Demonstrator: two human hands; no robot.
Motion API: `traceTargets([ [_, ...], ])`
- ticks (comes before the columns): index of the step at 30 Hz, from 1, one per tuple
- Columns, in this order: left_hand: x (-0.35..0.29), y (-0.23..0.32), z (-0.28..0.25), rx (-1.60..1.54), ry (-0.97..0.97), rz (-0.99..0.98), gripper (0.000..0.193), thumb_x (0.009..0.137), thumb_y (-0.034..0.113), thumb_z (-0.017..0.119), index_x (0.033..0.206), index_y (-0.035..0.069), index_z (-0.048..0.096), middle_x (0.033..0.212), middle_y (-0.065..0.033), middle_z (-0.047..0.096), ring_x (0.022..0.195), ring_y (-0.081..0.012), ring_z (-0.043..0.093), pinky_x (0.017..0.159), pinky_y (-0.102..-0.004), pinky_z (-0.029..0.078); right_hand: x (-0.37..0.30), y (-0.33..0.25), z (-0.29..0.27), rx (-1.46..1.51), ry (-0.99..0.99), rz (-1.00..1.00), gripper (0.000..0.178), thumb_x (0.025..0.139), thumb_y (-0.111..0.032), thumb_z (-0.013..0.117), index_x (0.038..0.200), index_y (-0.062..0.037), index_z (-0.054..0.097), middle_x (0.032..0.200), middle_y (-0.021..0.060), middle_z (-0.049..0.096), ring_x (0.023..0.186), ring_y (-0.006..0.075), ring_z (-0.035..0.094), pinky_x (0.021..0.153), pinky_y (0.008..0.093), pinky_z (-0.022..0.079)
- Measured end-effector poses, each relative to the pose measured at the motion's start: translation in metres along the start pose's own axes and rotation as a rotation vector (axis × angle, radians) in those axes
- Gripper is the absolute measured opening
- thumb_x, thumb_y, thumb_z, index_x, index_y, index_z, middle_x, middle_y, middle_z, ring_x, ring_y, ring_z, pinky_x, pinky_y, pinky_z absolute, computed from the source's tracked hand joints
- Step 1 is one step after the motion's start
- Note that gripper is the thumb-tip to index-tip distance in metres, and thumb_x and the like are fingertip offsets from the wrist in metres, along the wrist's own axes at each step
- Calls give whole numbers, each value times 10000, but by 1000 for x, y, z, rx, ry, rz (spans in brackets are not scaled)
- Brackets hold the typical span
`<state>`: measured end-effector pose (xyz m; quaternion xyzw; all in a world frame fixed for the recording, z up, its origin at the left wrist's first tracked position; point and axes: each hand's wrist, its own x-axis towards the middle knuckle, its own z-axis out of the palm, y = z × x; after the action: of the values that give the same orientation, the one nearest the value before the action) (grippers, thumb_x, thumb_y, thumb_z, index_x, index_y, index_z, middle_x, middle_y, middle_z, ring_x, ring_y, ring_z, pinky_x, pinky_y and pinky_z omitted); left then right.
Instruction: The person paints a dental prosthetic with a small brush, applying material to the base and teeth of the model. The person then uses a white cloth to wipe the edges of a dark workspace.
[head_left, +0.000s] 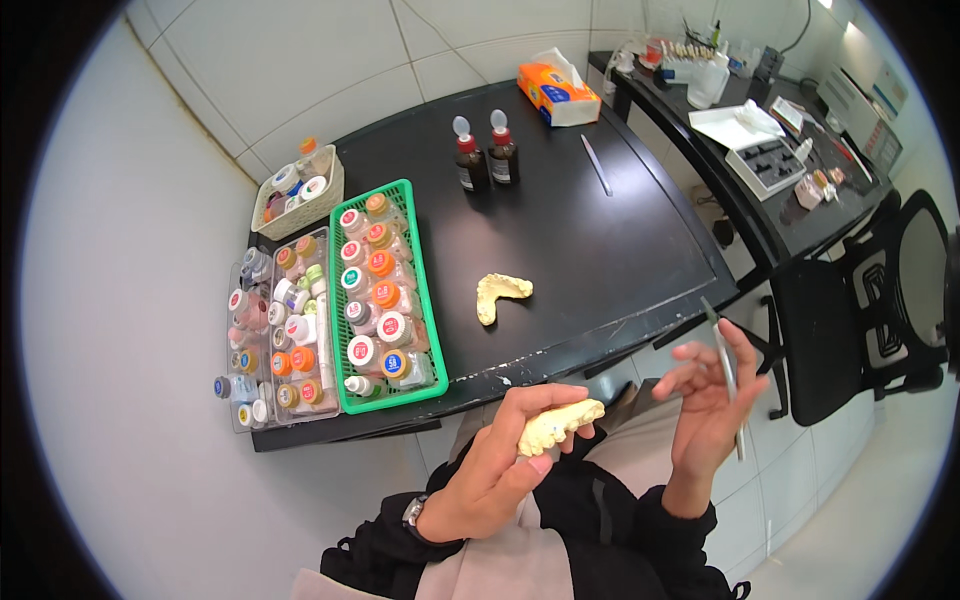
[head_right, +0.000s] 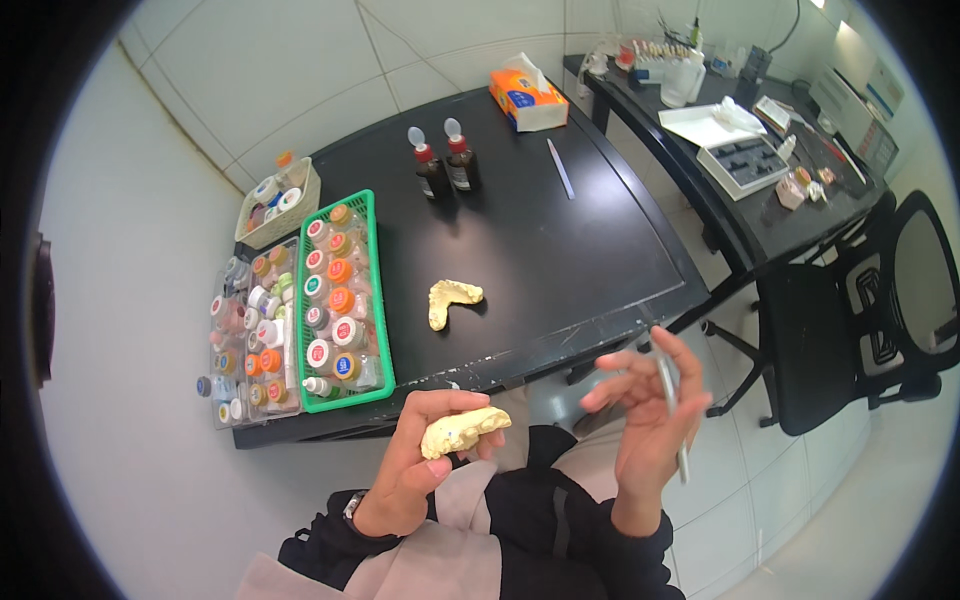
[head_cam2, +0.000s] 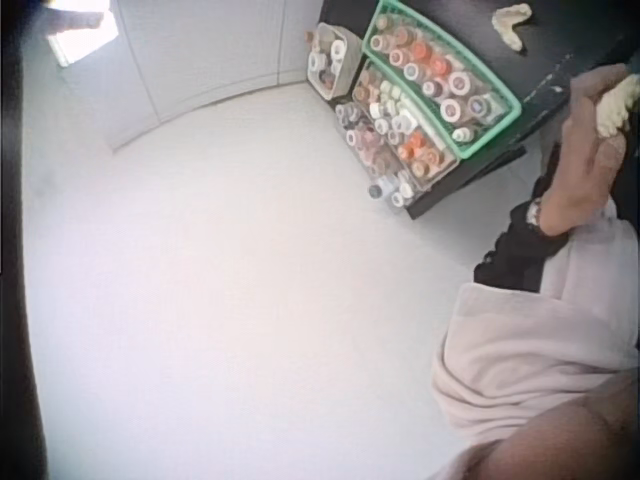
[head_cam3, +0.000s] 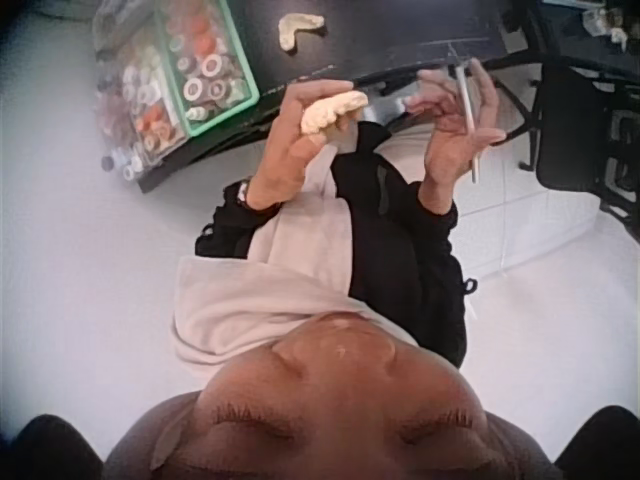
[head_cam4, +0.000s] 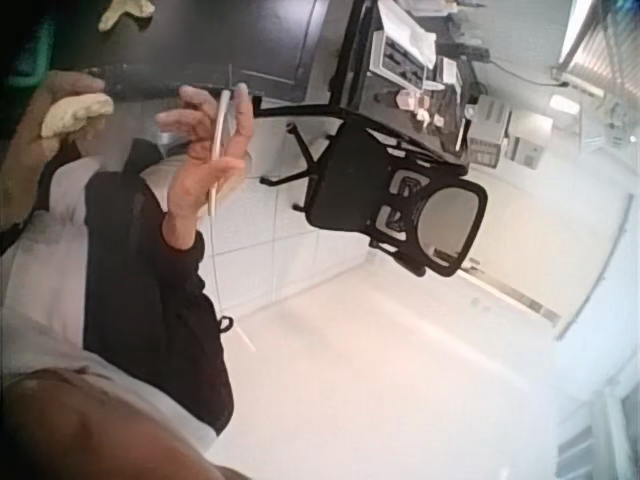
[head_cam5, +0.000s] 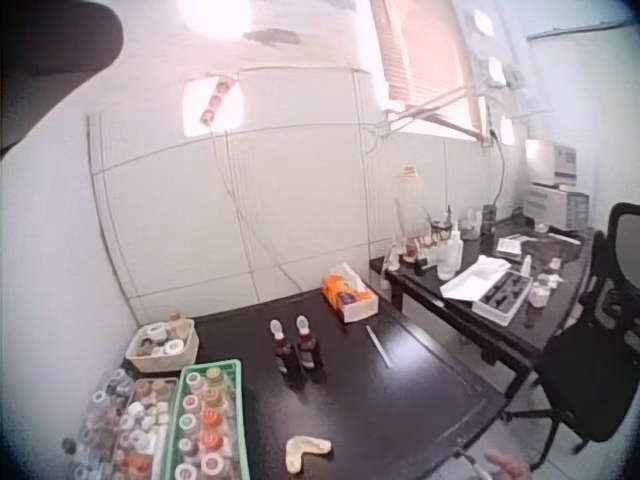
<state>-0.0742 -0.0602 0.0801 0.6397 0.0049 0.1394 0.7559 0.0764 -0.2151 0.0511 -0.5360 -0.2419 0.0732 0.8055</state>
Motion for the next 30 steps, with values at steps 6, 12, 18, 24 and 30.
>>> traceTargets([
  [6, 9, -7, 8, 163, -82, 154, 497, 838, 86, 486, 1318, -34, 439, 1108, -173, 553, 955, -232, 552, 860, -332, 435, -39, -3, 8, -72, 124, -21, 764, 958, -608, 272, 1297, 55, 442, 1047, 218, 599, 828, 238, 659, 630, 316, 577],
  [12, 8, -12, 9, 355, -118, 180, 478, 829, 87, 508, 1292, -27, 467, 1045, -169, 545, 829, -250, 525, 773, -323, 434, -58, -19, -8, -41, 247, -53, 347, 966, -271, 483, 977, 63, 574, 757, 133, 585, 834, 243, 647, 714, 399, 564],
  [18, 2, -16, 10, 397, -70, 83, 459, 854, 128, 524, 1284, -18, 452, 978, -136, 524, 792, -227, 493, 738, -301, 416, -71, -25, 18, 44, 115, -68, 214, 865, -166, 675, 926, -24, 528, 695, 112, 666, 1027, 331, 645, 1115, 542, 239],
  [24, 0, -29, 18, 148, 22, 20, 411, 924, 198, 503, 1269, -16, 439, 973, -99, 538, 800, -166, 495, 752, -278, 413, -73, -10, 17, 82, -20, 21, 198, 863, -93, 658, 993, -21, 527, 806, 164, 698, 1102, 381, 612, 1139, 543, 171],
  [30, 10, -34, 13, -100, 7, -259, 329, 983, 217, 425, 1211, -16, 475, 982, -70, 566, 821, -102, 491, 769, -243, 413, -69, 4, 7, 84, 213, 82, 297, 935, -281, 588, 1015, -12, 491, 760, 153, 650, 902, 347, 680, 1074, 521, 348],
])
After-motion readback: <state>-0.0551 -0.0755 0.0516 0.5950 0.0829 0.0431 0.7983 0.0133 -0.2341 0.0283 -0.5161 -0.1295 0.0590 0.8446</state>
